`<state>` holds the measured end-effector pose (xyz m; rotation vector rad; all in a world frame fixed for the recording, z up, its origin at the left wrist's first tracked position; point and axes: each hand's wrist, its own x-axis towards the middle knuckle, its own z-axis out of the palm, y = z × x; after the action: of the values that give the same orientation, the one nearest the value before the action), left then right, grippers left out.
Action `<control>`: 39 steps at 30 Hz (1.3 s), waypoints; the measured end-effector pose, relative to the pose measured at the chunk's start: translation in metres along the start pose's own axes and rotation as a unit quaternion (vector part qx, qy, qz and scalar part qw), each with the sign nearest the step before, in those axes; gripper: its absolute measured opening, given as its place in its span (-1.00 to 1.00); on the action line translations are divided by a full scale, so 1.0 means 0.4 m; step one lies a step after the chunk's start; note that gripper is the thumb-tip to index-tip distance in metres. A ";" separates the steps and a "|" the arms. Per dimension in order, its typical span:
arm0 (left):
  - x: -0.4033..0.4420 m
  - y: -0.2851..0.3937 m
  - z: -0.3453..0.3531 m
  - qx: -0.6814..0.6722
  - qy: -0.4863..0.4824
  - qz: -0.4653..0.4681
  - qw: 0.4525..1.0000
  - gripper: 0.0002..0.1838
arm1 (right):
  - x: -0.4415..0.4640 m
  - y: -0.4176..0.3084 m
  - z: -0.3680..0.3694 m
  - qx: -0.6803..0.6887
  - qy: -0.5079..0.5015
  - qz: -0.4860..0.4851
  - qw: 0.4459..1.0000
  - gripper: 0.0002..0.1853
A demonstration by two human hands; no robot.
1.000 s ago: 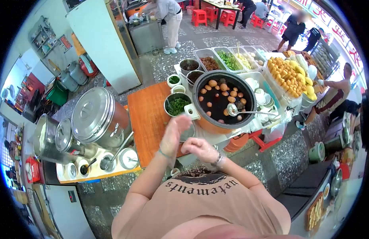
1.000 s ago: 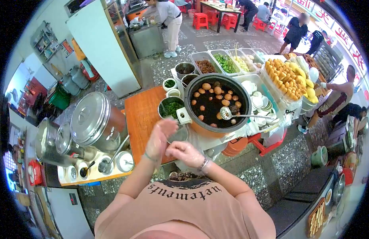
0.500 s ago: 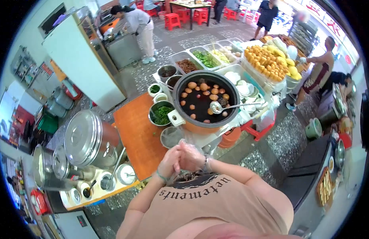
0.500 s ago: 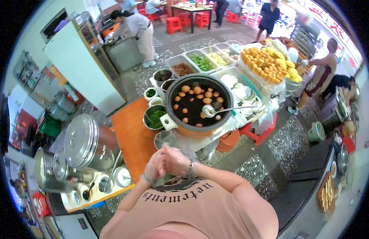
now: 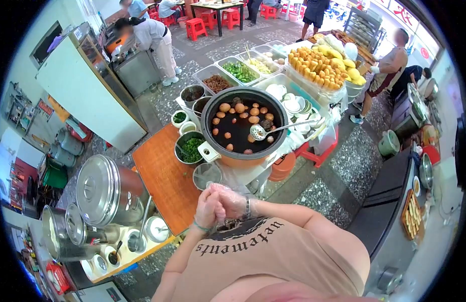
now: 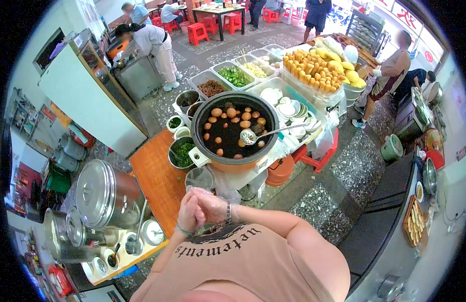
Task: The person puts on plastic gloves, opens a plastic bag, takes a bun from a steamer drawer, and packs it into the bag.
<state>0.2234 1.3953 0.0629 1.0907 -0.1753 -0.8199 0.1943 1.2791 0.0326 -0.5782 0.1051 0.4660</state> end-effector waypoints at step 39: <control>0.006 -0.030 -0.032 0.046 -0.011 0.105 0.993 -0.66 | -0.004 -0.005 0.017 0.007 0.073 0.068 0.995 -0.57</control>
<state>0.2256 1.4005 0.0460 1.1275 -0.3438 -0.6399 0.1937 1.2806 0.0398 -0.5943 0.2885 0.5544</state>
